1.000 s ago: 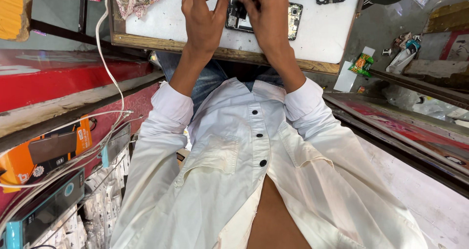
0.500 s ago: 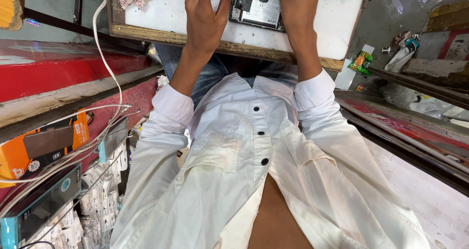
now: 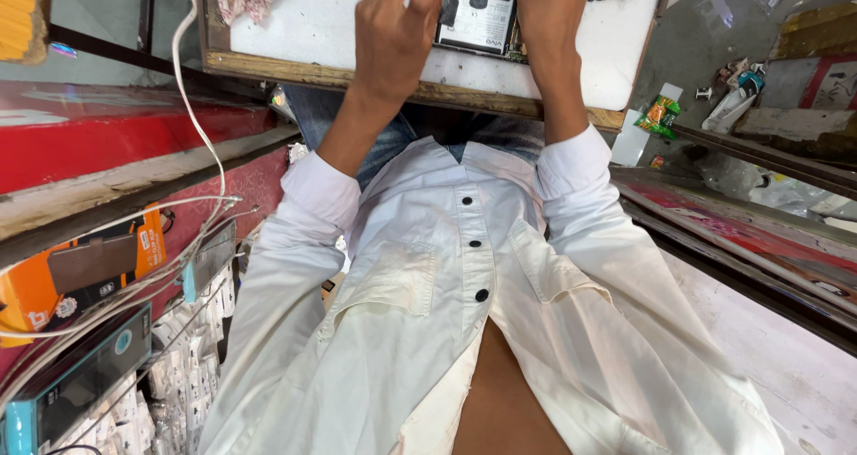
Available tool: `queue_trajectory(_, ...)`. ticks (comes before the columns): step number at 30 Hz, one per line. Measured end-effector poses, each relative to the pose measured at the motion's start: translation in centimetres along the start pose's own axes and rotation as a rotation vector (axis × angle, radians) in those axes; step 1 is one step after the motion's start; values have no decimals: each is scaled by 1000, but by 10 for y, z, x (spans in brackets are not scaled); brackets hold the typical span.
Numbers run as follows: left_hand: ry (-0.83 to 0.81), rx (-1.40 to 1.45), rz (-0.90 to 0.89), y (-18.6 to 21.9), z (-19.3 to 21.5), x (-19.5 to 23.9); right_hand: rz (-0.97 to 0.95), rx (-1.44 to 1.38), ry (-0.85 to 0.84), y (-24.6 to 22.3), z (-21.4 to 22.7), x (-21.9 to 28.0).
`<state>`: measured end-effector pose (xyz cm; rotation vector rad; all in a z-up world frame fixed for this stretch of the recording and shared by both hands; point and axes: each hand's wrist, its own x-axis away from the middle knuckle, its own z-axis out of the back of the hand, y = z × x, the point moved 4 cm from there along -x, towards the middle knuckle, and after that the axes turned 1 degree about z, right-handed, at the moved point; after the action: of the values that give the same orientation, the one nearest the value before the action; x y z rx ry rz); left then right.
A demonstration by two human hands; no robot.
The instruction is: The person uses a screwdriver to remove screws from a disassembled smartphone on a workbench, then lifts and sets aside the motherboard. The person continues to remove additional screws and components from the phone chassis.
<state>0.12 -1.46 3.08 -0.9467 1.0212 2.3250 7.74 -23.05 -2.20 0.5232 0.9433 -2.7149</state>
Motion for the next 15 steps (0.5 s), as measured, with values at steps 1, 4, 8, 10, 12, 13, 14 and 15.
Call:
queue_trajectory(1,28,20,-18,3,1,-1,-19,1,5,-7,6,0)
queue_trajectory(4,14,242,87,7,0,1,135,-192,89,-43,21,9)
queue_trajectory(8,-3,138,86,11,-5,4,100,-287,-46,-80,22,25)
queue_trajectory(10,28,-21,-1,14,-11,-1,98,-294,-109,-91,21,27)
queue_trajectory(12,61,-55,64,9,-13,-8,82,-234,-132,-98,21,26)
queue_trajectory(13,70,-72,108,10,-11,-6,67,-206,-154,-101,21,32)
queue_trajectory(14,51,50,136,11,-8,-3,66,-205,-163,-103,22,35)
queue_trajectory(15,34,173,158,11,-4,-2,67,-202,-166,-104,23,37)
